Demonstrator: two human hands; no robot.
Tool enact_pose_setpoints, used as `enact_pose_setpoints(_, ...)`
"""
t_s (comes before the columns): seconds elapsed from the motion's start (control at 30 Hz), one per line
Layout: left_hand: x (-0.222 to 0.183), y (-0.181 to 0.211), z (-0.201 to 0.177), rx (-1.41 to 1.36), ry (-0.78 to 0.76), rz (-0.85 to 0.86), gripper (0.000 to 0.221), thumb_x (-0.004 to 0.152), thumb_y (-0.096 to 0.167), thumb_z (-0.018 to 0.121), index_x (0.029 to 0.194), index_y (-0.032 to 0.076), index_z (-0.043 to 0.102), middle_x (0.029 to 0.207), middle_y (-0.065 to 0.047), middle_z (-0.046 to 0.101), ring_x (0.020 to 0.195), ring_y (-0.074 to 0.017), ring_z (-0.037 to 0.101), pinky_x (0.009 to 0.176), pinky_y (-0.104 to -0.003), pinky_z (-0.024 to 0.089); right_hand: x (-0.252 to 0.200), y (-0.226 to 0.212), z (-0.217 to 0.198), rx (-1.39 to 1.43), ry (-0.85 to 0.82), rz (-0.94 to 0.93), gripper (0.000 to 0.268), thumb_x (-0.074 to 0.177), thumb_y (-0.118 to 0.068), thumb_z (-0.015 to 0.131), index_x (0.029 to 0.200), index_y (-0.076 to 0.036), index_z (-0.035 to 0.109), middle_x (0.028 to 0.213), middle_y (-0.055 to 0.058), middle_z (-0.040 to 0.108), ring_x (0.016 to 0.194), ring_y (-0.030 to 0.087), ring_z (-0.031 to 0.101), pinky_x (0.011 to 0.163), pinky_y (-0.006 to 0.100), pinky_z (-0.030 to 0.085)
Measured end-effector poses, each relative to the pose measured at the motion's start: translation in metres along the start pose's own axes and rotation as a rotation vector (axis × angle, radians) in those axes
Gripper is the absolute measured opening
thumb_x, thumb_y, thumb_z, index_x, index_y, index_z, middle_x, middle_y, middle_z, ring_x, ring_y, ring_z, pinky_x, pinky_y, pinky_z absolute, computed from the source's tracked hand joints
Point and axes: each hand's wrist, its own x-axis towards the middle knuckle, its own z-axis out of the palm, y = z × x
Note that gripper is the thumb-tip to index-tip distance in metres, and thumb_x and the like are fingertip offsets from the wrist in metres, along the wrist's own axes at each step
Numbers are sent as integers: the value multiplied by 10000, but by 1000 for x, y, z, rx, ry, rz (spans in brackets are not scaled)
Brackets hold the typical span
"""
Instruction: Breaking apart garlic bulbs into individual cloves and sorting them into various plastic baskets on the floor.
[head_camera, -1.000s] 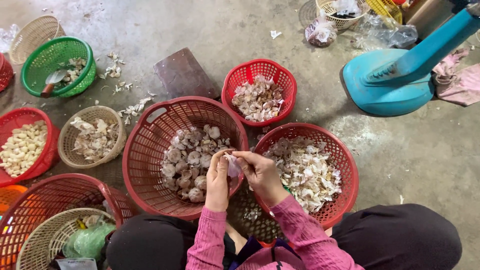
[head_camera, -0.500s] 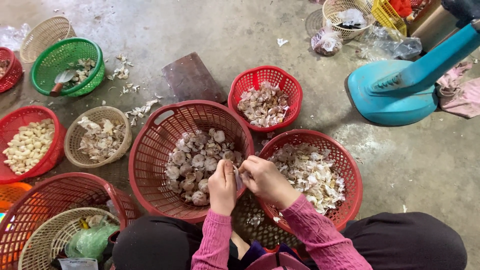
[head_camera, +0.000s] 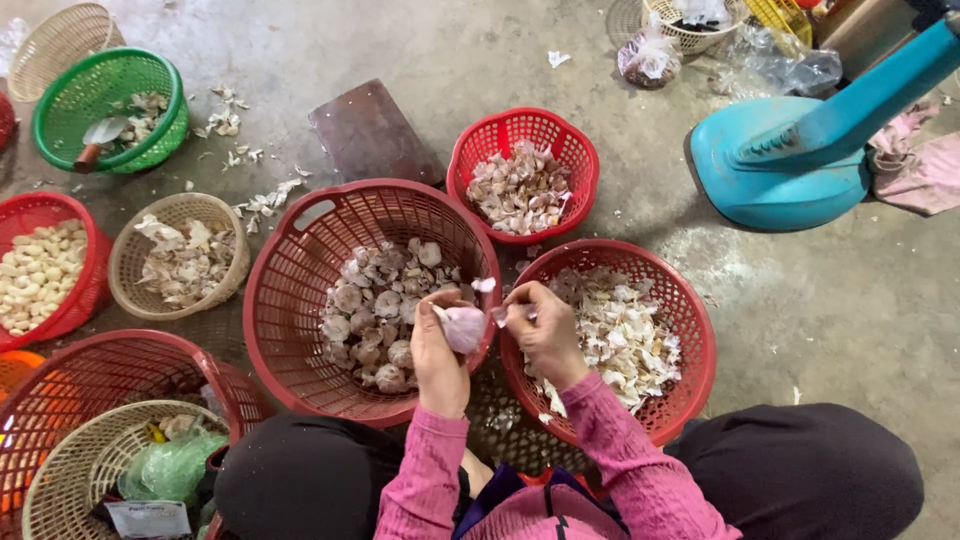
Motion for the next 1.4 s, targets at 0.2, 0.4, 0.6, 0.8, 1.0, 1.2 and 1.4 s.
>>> enact_pose_setpoints(0.2,1,1,-1,-71,-64,-86,314,1056,369,474,1117,118,652,884,-44,693,769,-87,651,687,-238,577,1,-31,-1,11,4,-165,242,822,-306,790,1022,-187,724,869,57,704,808,229,714,716,343,580)
enact_pose_setpoints(0.4,-4,-15,-4,79,-206,44,207,1064,285,483,1162,110,536,1088,-90,597,976,-148,523,893,-321,480,-3,-51,2,-62,23,-262,149,879,-176,770,1027,-181,784,938,63,652,828,255,695,752,353,579)
enact_pose_setpoints(0.6,18,-65,-13,-272,-213,-258,363,1038,448,507,1073,116,649,691,-7,575,492,-79,544,424,-180,432,4,-48,15,-106,92,-442,116,960,-184,664,1034,-149,746,1061,60,714,1049,280,682,917,390,546)
enact_pose_setpoints(0.8,15,-71,18,-287,-159,-204,352,1034,415,508,1089,100,653,662,-19,553,457,-86,524,401,-176,397,3,-50,36,296,161,-128,98,1007,-87,588,997,-94,685,1116,122,782,1092,250,719,937,400,555)
enact_pose_setpoints(1.0,12,-68,10,-285,-203,-187,401,1033,442,469,1072,78,633,624,-27,536,442,-90,504,405,-182,380,6,-28,45,367,199,-144,107,1006,-75,600,966,-75,700,1078,138,782,1079,259,721,933,405,555)
enact_pose_setpoints(1.2,24,-58,7,-283,-203,-115,452,1031,469,429,1055,57,612,585,-35,518,426,-95,484,408,-189,362,4,-45,54,331,150,-283,82,984,-41,619,953,-49,695,1052,133,781,1079,283,725,930,420,564)
enact_pose_setpoints(1.4,26,-53,17,-292,-214,-50,503,1029,496,389,1038,36,591,547,-43,501,411,-99,464,412,-196,345,4,-67,62,490,166,-148,116,1003,-21,582,957,-39,687,1029,145,772,1073,231,696,934,415,554)
